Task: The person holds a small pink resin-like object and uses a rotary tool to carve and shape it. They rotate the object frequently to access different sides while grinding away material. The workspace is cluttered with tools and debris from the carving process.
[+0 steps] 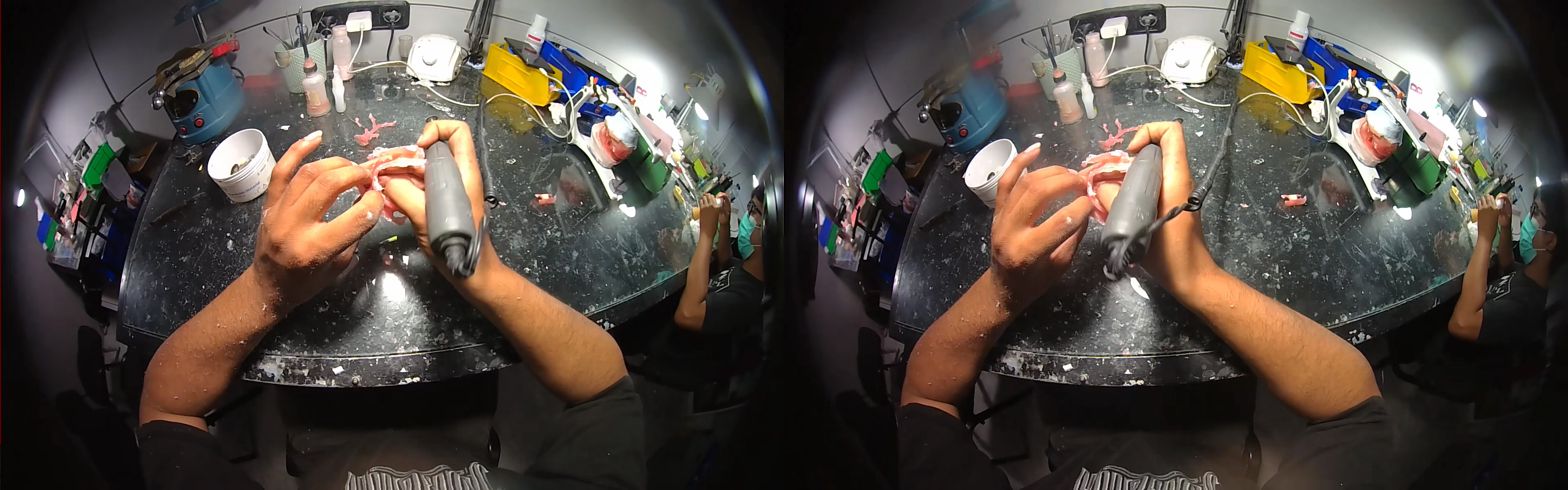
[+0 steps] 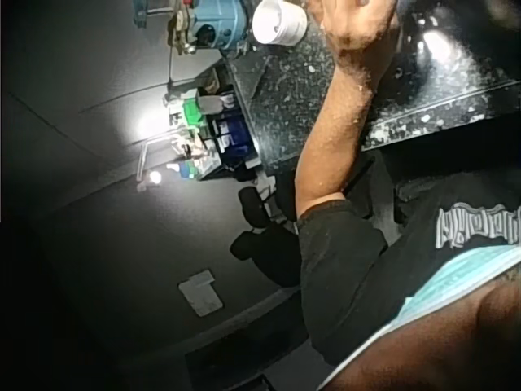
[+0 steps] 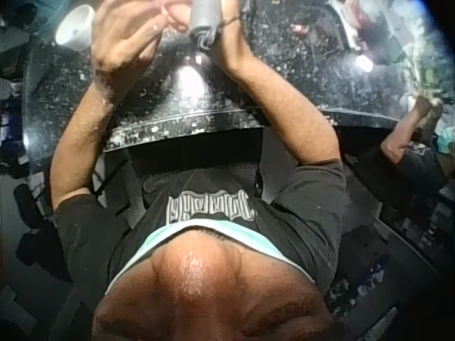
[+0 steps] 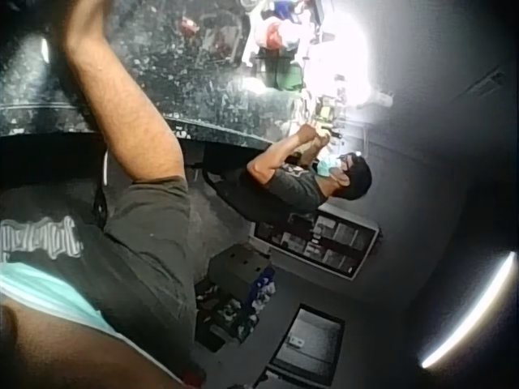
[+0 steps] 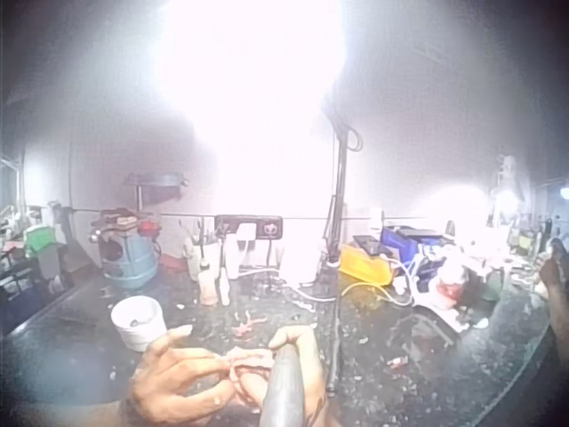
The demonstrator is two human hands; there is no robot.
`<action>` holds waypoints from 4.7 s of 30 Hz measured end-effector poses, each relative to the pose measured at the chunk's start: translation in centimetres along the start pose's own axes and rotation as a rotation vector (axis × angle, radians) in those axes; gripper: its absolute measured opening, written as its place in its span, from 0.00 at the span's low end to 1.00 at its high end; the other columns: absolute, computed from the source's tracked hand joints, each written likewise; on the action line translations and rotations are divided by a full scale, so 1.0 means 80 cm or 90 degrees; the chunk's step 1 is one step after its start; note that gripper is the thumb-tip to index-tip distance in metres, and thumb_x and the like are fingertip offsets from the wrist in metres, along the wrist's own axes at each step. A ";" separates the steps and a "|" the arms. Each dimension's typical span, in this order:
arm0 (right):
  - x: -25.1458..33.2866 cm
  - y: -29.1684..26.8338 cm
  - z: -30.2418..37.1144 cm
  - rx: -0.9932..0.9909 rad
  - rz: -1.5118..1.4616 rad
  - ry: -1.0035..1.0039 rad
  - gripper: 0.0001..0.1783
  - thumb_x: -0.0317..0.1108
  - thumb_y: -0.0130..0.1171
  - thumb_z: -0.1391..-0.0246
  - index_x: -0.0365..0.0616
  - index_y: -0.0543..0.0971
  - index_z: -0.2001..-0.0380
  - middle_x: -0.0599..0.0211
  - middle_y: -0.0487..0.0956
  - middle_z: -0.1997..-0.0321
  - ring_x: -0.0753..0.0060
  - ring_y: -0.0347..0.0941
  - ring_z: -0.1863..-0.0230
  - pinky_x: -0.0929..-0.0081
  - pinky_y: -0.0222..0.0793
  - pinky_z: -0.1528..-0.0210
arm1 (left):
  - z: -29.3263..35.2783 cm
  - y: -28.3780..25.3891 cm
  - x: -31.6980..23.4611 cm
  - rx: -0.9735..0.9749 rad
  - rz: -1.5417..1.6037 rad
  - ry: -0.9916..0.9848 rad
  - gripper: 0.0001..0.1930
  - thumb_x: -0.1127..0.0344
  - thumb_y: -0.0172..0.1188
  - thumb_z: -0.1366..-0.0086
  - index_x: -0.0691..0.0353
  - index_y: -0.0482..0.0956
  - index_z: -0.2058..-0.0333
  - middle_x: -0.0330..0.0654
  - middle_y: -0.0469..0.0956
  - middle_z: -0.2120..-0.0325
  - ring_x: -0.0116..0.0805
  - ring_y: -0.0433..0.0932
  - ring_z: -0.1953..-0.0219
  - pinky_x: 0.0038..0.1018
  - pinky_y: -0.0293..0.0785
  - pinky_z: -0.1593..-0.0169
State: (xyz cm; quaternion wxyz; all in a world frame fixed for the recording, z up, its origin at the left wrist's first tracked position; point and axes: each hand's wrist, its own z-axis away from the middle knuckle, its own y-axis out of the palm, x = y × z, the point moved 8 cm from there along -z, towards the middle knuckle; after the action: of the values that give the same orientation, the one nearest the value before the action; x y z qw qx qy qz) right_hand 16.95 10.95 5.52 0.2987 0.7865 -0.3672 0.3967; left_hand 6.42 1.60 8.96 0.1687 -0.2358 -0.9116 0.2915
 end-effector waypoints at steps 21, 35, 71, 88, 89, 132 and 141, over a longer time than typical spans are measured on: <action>-0.021 -0.008 -0.016 0.057 -0.066 -0.026 0.17 0.21 0.55 0.38 0.43 0.61 0.52 0.54 0.81 0.54 0.70 0.79 0.49 0.71 0.75 0.44 | 0.005 -0.002 0.033 -0.047 0.054 -0.062 0.15 0.78 0.70 0.49 0.55 0.83 0.62 0.38 0.81 0.59 0.37 0.81 0.53 0.49 0.70 0.37; -0.017 0.000 -0.016 0.063 -0.137 -0.009 0.22 0.26 0.65 0.39 0.42 0.60 0.52 0.47 0.82 0.53 0.69 0.80 0.51 0.72 0.77 0.46 | 0.007 -0.001 0.044 -0.065 0.200 -0.139 0.15 0.78 0.71 0.46 0.55 0.82 0.61 0.38 0.82 0.60 0.36 0.82 0.55 0.46 0.69 0.36; 0.010 -0.018 -0.017 -0.074 0.117 -0.026 0.17 0.32 0.63 0.36 0.42 0.69 0.49 0.70 0.79 0.66 0.83 0.73 0.65 0.82 0.71 0.61 | 0.050 0.036 0.105 -0.159 0.723 -0.520 0.10 0.75 0.64 0.33 0.62 0.75 0.56 0.38 0.80 0.59 0.27 0.80 0.53 0.25 0.72 0.43; 0.020 0.006 0.003 -0.019 0.272 -0.247 0.18 0.28 0.70 0.50 0.42 0.79 0.55 0.61 0.83 0.59 0.74 0.82 0.59 0.76 0.78 0.55 | 0.041 0.026 0.090 -0.173 0.674 -0.474 0.13 0.77 0.64 0.34 0.60 0.74 0.53 0.39 0.81 0.57 0.28 0.81 0.50 0.27 0.74 0.42; 0.020 0.006 0.003 -0.019 0.272 -0.246 0.18 0.28 0.70 0.50 0.42 0.79 0.55 0.61 0.83 0.59 0.74 0.82 0.59 0.76 0.78 0.55 | 0.041 0.026 0.089 -0.172 0.675 -0.474 0.13 0.77 0.64 0.34 0.60 0.74 0.53 0.39 0.81 0.57 0.28 0.81 0.50 0.27 0.74 0.42; 0.015 0.008 0.002 -0.004 0.256 -0.181 0.17 0.30 0.69 0.49 0.43 0.79 0.56 0.62 0.82 0.58 0.74 0.82 0.59 0.76 0.77 0.54 | 0.045 0.032 0.087 -0.194 0.723 -0.528 0.11 0.78 0.64 0.33 0.62 0.74 0.55 0.38 0.81 0.59 0.26 0.80 0.51 0.25 0.75 0.42; 0.010 0.008 0.001 0.002 0.247 -0.179 0.17 0.31 0.70 0.50 0.42 0.80 0.55 0.59 0.82 0.56 0.69 0.83 0.55 0.74 0.77 0.51 | 0.044 0.034 0.085 -0.201 0.740 -0.533 0.11 0.79 0.63 0.33 0.63 0.73 0.56 0.38 0.80 0.59 0.27 0.81 0.51 0.26 0.76 0.42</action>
State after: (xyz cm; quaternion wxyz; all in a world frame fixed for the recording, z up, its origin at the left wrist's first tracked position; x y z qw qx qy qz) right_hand 16.83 10.26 6.25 0.1612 0.7491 -0.5491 0.3336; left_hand 0.14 5.56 5.72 -0.4114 -0.5719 -0.6584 0.2650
